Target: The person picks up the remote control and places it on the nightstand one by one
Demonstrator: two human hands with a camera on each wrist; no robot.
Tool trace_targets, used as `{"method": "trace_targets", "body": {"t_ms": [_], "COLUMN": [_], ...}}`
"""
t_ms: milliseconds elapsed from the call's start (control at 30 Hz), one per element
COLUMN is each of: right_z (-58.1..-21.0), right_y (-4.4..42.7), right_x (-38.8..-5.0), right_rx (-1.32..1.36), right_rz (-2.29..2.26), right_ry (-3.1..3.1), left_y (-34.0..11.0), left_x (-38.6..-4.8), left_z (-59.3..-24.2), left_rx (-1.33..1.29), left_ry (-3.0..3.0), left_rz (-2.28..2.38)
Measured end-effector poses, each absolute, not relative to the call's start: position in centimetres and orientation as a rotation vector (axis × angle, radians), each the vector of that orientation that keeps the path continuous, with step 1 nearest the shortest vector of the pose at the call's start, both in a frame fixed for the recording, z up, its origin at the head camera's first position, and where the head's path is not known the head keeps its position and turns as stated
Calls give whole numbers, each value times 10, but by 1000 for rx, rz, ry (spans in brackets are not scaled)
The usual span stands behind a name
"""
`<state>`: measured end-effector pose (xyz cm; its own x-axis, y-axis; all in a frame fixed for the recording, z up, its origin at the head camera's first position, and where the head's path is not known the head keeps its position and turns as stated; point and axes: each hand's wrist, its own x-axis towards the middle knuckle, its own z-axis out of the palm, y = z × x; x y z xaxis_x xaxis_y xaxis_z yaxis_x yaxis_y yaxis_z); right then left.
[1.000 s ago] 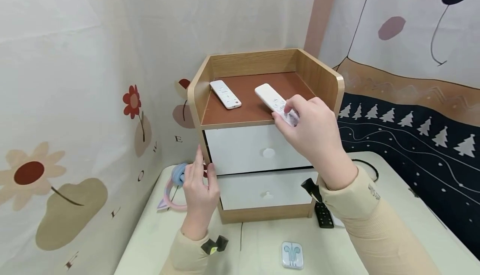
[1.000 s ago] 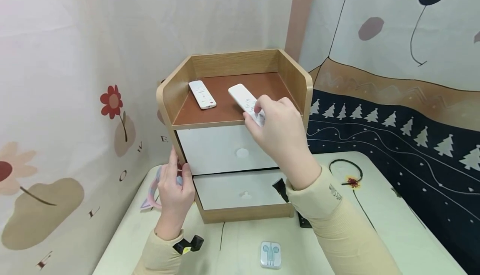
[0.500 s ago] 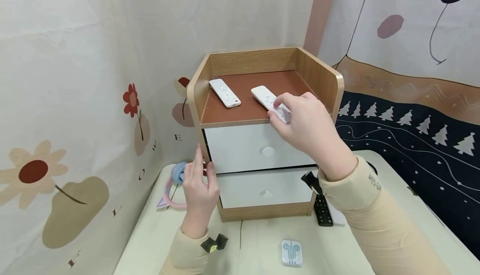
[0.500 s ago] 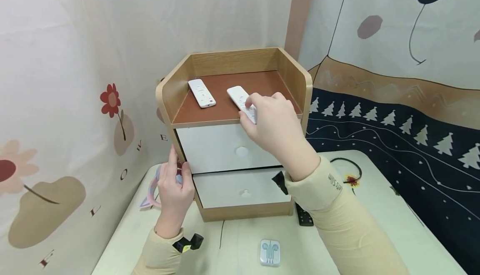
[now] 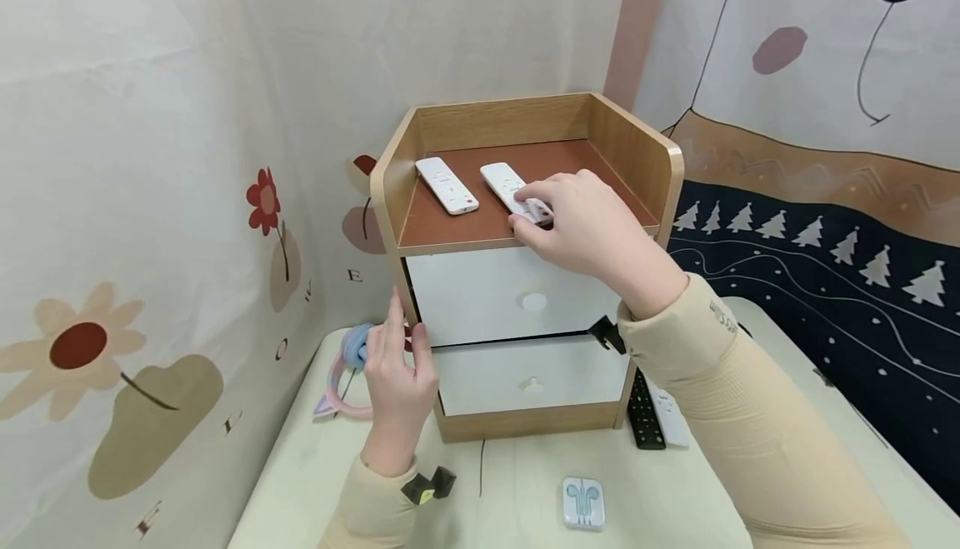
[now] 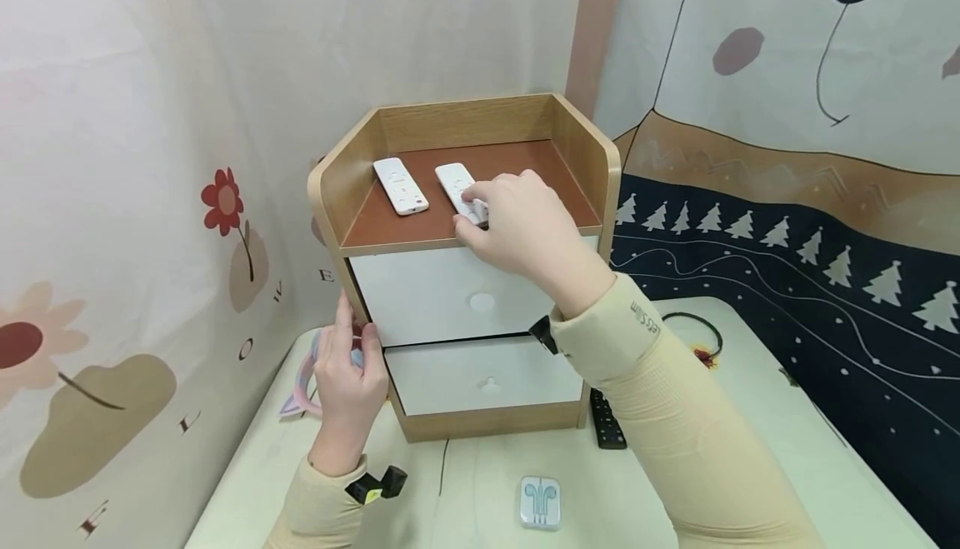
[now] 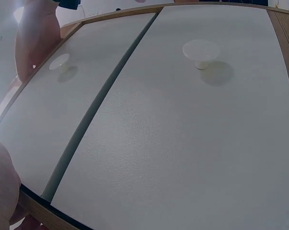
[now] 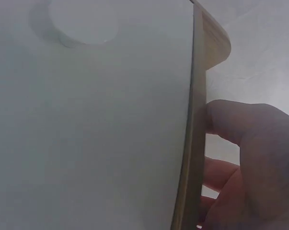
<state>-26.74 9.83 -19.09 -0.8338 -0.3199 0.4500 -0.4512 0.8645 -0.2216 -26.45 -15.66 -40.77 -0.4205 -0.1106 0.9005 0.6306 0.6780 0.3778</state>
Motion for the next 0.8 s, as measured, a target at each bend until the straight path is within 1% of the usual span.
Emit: {"method": "trace_targets", "body": {"t_ms": [267, 467, 800], "right_z": [-182, -180, -175], "right_y": [87, 85, 75], "right_x": [-290, -299, -318], "right_rx": [583, 558, 603], "right_rz": [551, 573, 542], "right_ry": [-2733, -2784, -2783], "left_y": [-158, -156, -156], "left_x": [-269, -267, -267], "left_z": [-412, -412, -409], "left_rx": [-402, -404, -409], "left_ry": [-1842, -1845, -1827], "left_rz": [-883, -885, -883]}}
